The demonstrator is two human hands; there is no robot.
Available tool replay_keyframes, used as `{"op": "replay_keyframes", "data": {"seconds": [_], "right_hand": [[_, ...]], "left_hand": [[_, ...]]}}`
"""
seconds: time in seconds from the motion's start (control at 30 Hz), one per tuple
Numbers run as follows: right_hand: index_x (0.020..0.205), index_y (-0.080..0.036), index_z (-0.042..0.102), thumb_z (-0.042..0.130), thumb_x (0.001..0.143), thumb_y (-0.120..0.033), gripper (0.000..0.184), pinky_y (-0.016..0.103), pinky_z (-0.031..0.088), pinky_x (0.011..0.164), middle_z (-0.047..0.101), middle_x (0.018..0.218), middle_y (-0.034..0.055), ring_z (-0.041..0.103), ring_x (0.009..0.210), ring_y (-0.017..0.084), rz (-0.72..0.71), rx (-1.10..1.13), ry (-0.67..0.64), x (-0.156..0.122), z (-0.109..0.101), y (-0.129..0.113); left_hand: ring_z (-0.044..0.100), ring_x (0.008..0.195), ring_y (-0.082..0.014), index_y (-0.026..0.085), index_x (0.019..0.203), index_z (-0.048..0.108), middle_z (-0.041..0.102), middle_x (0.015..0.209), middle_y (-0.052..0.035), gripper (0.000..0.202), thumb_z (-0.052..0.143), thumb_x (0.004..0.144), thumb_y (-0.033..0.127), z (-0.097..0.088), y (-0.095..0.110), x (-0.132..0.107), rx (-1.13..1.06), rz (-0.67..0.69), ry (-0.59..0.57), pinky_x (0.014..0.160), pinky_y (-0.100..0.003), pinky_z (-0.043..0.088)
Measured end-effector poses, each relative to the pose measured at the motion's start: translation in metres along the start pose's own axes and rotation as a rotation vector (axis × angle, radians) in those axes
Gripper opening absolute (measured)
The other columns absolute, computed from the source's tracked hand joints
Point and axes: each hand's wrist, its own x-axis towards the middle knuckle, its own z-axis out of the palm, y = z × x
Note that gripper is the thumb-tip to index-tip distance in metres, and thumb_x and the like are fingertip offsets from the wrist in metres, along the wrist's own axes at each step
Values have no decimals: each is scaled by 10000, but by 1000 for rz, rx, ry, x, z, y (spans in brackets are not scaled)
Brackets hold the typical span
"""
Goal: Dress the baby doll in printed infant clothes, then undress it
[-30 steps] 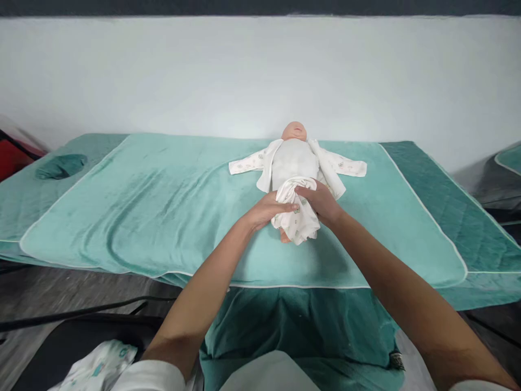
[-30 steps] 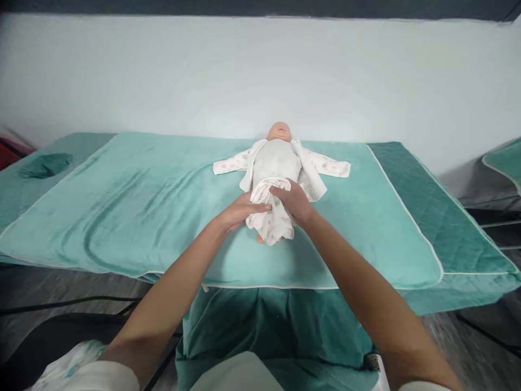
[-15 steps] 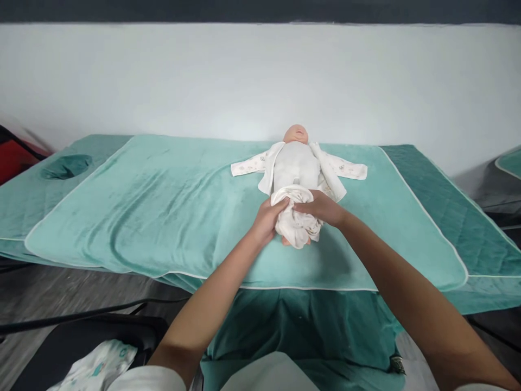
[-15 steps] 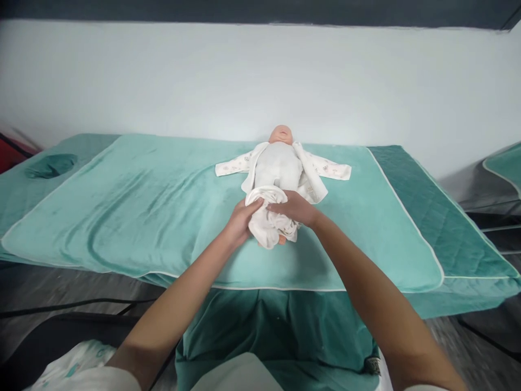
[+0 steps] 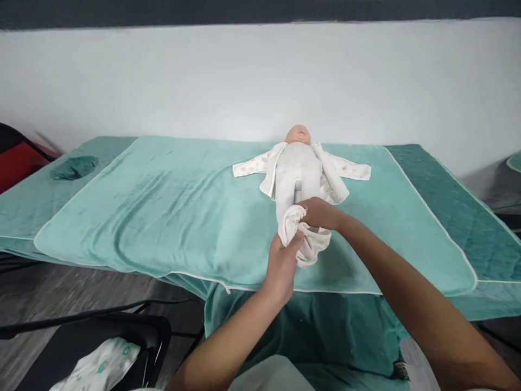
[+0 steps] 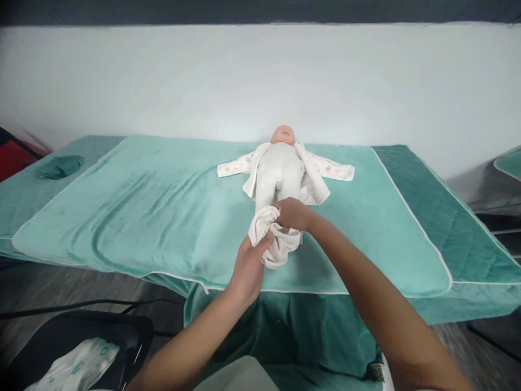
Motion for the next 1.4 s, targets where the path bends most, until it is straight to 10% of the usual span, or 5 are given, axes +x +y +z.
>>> {"op": "replay_keyframes", "data": {"seconds": [0.17,0.43,0.7,1.07,1.4], "right_hand": [[698,-197,582,584,838,-293,170,268,341,644,711,790,35,622,769,189,-77,-237,-29,-2,6,4],[807,-202,638,585,861,-373,187,277,292,619,740,883,54,659,819,210,-86,-450,-53,-4,16,-5],[758,-208,664,617,829,-324,144,286,323,623,753,851,66,668,808,234,-88,-269,-39,-3,18,-1],[1125,-237,677,661,851,-460,353,273,474,678,756,967,2,679,821,208,-59,390,-247,-14,1,13],[1005,-217,676,663,783,-280,231,276,421,695,746,1000,11,660,866,224,-41,198,-63,-5,11,8]], "left_hand": [[595,1280,-263,224,1328,622,673,1326,-84,506,727,852,359,-2,-27,-15,-71,42,102,1075,-358,450],[662,959,-200,172,1036,692,742,1026,-45,309,729,802,370,-60,-43,2,248,132,280,877,-301,488],[647,1066,-239,166,1131,692,731,1138,-87,392,726,794,364,-61,-9,22,386,35,81,954,-346,474],[577,756,-148,173,938,643,671,834,11,365,825,678,355,-92,-2,63,499,69,-93,712,-255,455],[510,722,-137,197,868,564,570,768,39,165,617,718,244,-94,24,95,773,193,-156,676,-237,418]]}}
